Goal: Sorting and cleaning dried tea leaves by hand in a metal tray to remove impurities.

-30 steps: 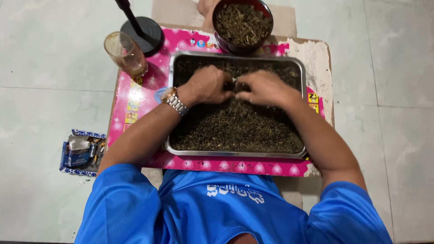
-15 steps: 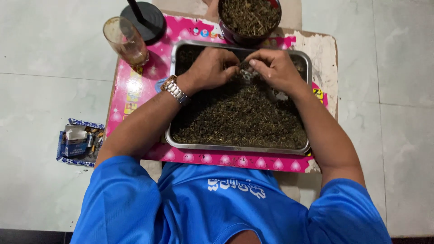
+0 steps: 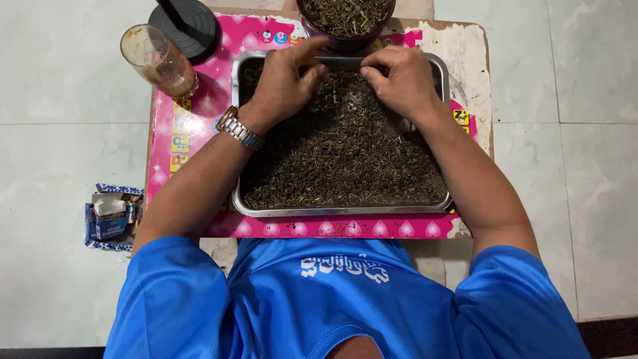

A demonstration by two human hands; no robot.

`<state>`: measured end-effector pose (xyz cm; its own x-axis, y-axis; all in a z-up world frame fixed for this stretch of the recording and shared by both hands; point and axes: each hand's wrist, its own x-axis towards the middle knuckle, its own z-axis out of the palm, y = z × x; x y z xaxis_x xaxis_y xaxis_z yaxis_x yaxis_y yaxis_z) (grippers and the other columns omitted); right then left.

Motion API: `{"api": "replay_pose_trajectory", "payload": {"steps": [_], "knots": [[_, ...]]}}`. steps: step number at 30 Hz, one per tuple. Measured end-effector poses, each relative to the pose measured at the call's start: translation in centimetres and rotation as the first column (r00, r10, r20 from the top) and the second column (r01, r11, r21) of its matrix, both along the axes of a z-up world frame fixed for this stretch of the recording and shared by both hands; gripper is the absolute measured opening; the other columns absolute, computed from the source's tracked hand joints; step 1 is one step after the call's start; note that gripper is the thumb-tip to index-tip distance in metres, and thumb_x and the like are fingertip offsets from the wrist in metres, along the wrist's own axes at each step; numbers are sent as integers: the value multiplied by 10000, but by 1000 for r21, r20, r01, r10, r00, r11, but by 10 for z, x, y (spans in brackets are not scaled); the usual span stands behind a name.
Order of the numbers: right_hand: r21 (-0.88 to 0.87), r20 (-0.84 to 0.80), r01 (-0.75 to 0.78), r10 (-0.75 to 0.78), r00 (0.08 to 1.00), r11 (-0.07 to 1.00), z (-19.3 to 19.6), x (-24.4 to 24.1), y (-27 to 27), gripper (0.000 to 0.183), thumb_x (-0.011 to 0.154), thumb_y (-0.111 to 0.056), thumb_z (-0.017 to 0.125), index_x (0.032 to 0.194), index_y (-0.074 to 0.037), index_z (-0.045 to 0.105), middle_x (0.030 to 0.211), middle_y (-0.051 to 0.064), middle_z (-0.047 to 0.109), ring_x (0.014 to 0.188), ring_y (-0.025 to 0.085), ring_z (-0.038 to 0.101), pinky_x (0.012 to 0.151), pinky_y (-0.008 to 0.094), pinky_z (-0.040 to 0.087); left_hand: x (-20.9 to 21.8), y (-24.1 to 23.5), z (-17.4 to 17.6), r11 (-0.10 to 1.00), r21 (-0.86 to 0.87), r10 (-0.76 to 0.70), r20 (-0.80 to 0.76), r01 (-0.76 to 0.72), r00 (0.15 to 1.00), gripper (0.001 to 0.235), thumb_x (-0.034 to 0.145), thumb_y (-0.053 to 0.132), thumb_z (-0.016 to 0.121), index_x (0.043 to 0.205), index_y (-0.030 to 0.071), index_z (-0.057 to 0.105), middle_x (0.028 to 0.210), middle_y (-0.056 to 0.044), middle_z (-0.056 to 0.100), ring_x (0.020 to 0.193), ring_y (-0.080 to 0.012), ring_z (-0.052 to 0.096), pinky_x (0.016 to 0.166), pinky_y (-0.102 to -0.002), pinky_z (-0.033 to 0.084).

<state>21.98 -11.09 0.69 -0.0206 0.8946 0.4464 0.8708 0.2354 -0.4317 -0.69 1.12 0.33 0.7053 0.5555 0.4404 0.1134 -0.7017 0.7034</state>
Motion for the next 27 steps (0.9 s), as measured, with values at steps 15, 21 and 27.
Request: {"api": "replay_pose_trajectory", "payload": {"steps": [15, 21, 27], "knots": [[-236, -51, 78, -93, 994, 969, -7, 0, 0, 152, 927, -107, 821, 1077, -90, 805, 962, 92, 792, 675, 135, 701, 599, 272, 599, 2, 2, 28, 978, -205, 38, 48, -28, 998, 67, 949, 97, 794, 1011, 71, 789, 916, -42, 797, 800, -97, 709, 700, -237, 584], [-177, 61, 9, 2, 998, 984, -9, 1, 1, 190, 927, -170, 828, 1103, -104, 802, 969, 71, 793, 760, 161, 732, 781, 368, 604, 35, 34, 54, 896, -439, 14, -130, -70, 991, 74, 980, 66, 753, 906, 71, 750, 734, -31, 737, 546, -71, 640, 480, -180, 574], [-236, 87, 37, -17, 996, 971, -5, -1, 1, 157, 931, -208, 804, 1072, -140, 811, 949, 41, 793, 756, 167, 723, 831, 441, 588, 56, 58, 43, 966, -60, 248, -50, -250, 968, 86, 885, 159, 746, 819, 151, 690, 703, 11, 734, 582, -102, 690, 494, -263, 536]]}}
